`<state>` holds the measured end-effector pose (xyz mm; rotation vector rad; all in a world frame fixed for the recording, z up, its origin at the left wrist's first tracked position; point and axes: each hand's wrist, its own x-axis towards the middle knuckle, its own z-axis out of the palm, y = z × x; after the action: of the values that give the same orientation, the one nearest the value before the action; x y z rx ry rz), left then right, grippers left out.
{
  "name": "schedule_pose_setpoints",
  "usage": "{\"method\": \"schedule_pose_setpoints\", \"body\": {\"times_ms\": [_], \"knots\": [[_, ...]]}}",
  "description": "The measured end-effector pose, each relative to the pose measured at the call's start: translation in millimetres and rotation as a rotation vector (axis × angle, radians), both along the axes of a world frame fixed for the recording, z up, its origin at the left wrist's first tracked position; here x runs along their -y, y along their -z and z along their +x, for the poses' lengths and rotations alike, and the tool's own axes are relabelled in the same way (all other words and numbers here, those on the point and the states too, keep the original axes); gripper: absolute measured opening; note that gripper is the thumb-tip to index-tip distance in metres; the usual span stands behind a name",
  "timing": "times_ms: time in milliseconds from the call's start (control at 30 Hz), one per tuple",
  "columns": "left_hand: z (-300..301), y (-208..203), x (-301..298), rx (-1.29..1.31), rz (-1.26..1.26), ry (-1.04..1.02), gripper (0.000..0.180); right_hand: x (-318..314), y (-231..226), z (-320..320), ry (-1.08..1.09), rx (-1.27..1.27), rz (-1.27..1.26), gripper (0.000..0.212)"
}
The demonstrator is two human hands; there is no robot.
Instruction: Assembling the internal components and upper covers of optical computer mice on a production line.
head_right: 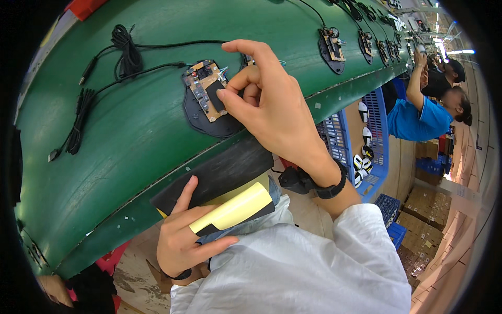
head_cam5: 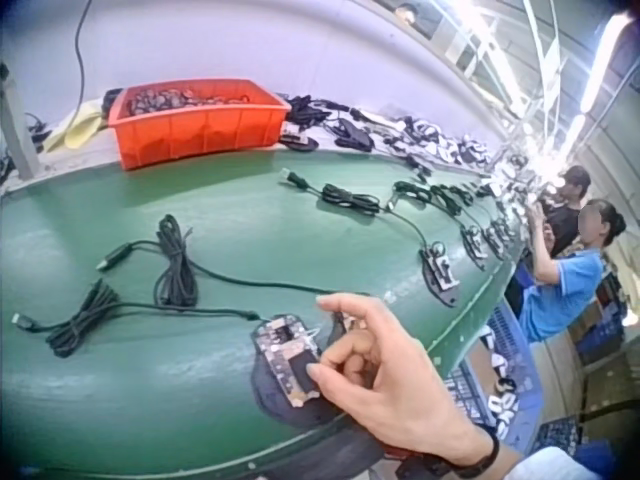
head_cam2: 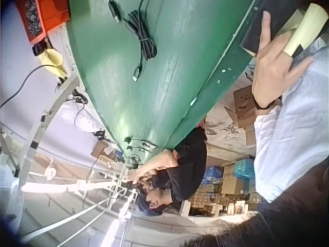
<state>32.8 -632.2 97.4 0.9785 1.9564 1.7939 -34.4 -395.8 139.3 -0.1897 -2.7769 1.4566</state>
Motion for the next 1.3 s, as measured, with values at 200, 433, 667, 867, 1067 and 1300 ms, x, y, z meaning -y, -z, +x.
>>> {"method": "schedule_pose_setpoints", "body": {"times_ms": [200,433,667,867,1067,1300], "knots": [[1,-1,-1,0.005,0.009,-0.015,0.040,-4,8,0,-0.007,-0.071,0.036,0.055],[5,4,0,0.003,-0.012,-0.031,0.049,6,6,2,-0.039,-0.099,0.248,0.054],[1,4,-1,-0.010,0.016,-0.033,0.039,-9,4,7,-0.136,-0.311,0.690,0.044],[4,5,-5,0.010,0.006,-0.040,0.045,-14,18,48,-0.330,-0.316,0.812,0.061],[8,3,11,-0.004,-0.011,-0.088,0.040,-1,4,34,-0.371,-0.292,0.746,0.047],[9,5,4,-0.046,0.143,-0.047,0.034,0,-71,-137,-0.794,-0.088,0.697,0.034]]}}
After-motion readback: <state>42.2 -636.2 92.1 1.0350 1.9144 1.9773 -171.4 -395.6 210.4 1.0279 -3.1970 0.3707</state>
